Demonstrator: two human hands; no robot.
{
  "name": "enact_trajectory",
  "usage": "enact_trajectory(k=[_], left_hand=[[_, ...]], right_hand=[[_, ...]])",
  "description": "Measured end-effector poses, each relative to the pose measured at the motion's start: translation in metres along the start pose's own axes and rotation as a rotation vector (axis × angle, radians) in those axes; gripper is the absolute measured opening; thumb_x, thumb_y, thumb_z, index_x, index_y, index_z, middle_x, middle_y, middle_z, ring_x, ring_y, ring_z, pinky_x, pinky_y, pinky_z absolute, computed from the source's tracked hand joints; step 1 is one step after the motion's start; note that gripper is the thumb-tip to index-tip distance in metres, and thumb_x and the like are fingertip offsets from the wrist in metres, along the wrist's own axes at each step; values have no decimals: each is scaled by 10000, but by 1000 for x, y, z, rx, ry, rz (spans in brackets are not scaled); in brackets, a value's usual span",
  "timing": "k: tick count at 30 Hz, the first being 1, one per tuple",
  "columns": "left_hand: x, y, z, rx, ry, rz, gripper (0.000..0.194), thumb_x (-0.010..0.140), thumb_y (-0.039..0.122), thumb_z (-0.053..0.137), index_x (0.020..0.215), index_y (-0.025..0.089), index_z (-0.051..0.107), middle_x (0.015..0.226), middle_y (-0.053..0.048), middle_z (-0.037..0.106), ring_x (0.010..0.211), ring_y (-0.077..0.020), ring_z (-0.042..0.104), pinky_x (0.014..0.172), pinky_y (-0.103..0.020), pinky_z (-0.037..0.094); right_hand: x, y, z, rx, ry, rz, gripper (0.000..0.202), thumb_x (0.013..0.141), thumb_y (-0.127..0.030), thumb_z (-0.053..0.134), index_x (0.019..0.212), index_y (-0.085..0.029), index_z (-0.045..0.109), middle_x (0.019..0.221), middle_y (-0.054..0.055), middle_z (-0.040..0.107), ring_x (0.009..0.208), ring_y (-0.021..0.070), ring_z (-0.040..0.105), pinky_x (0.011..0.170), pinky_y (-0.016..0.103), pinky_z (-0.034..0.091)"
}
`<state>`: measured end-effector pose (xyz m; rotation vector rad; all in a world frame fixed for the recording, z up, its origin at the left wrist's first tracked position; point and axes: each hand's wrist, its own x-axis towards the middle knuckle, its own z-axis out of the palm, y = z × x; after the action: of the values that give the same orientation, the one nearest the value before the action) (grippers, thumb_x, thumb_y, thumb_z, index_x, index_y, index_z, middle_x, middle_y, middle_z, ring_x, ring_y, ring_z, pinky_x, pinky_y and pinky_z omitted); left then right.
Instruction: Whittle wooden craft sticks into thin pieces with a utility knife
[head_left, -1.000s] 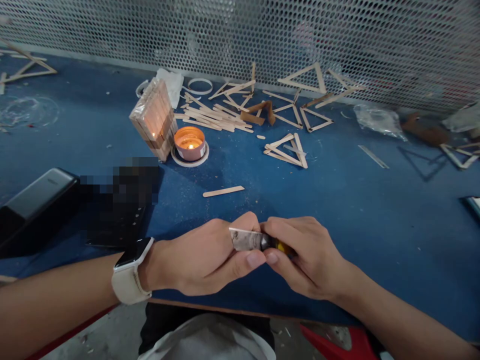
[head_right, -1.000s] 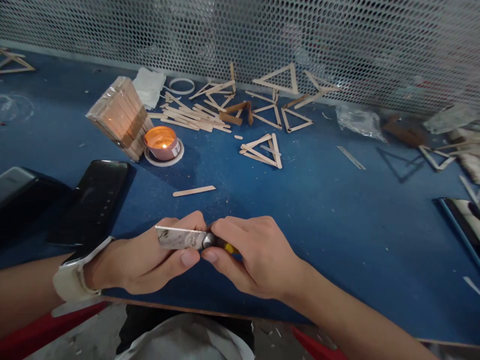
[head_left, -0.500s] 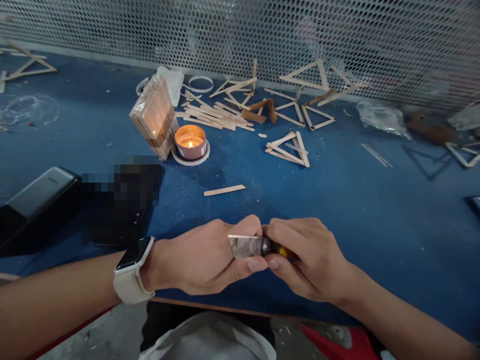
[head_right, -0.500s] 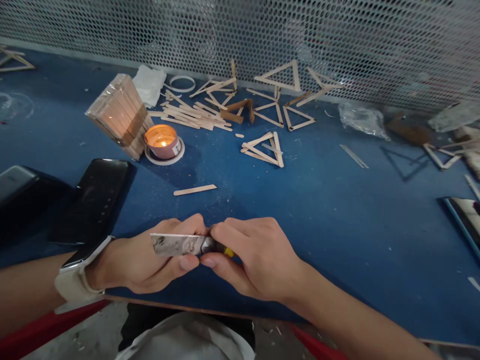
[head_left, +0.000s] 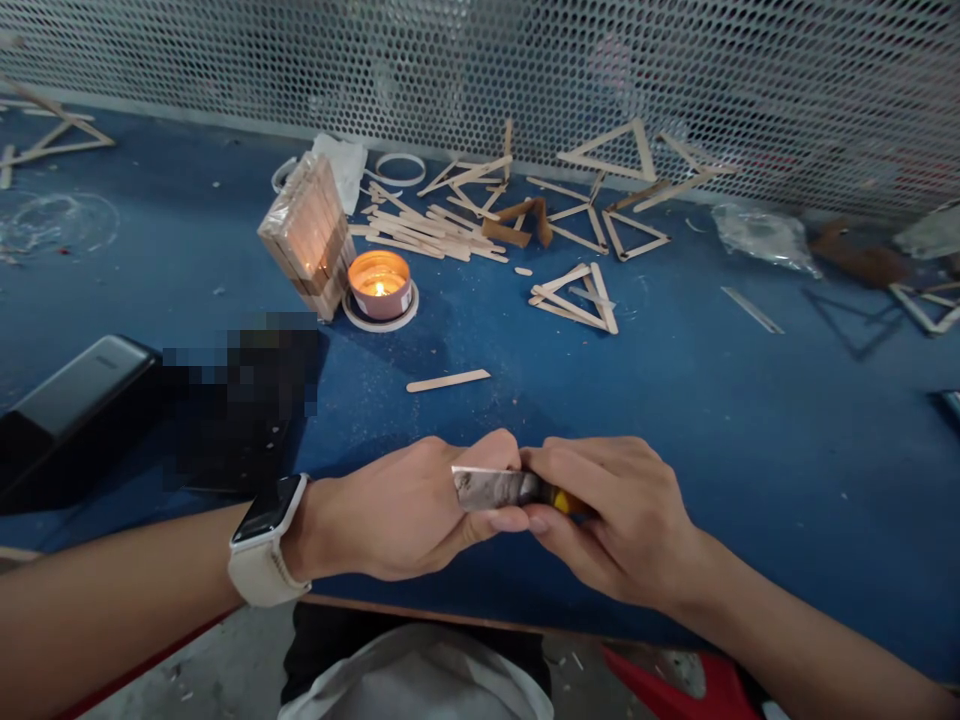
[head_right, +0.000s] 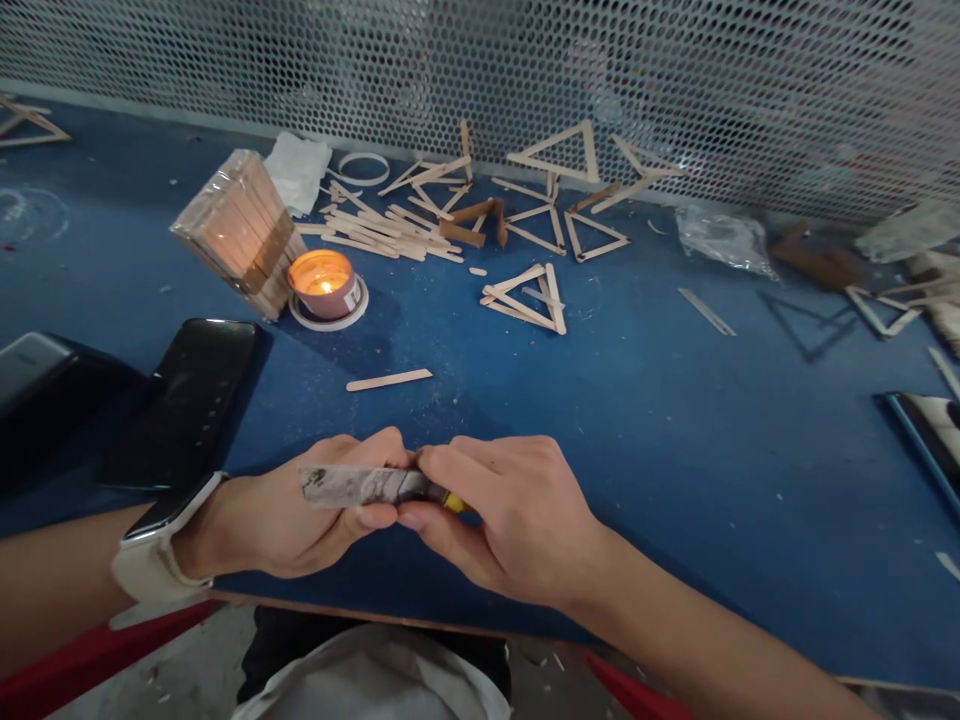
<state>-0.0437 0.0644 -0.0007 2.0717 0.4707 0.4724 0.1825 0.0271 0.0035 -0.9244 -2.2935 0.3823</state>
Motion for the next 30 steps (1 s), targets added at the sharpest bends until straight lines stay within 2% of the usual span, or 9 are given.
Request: enact_trajectory(k=[6,11,17,23,30], left_hand=[[2,1,0,-9,28,32,319,1144,479,279,930,256,357,750,71,409,521,-111,344,497,-291,291],[2,-1,3,132,99,104,342,1159,420,234,937,237,420,835,38,487,603,-115,412,547,-277,337],[1,-1,4,200,96,113,375,1160,405,201,931,232,442,846,21,526,616,-124,446,569,-283,376],[0,-1,4,229,108,109,349,1160,428,211,960,236,422,849,27,535,595,-121,453,558,-275,380],[0,-1,5,259,135,142,339,1164,371,210,921,241,408,830,37,509,601,-116,460,562,-266,376]], right_hand=[[0,-2,0,-19,13,14,317,1144,-396,428,936,-207,575,692,-26,633,529,102,500,530,274,350],[1,-2,1,-24,16,33,329,1142,-396,437,913,-206,577,693,-18,648,541,103,531,537,263,367],[0,-2,1,-37,29,36,352,1142,-408,430,911,-200,596,686,-14,648,539,109,540,534,271,370],[1,-2,3,-25,45,22,345,1141,-401,439,887,-208,571,662,-24,623,522,101,501,533,264,356],[1,-3,4,5,53,30,299,1131,-370,468,882,-215,523,652,-51,561,503,93,445,525,260,322]])
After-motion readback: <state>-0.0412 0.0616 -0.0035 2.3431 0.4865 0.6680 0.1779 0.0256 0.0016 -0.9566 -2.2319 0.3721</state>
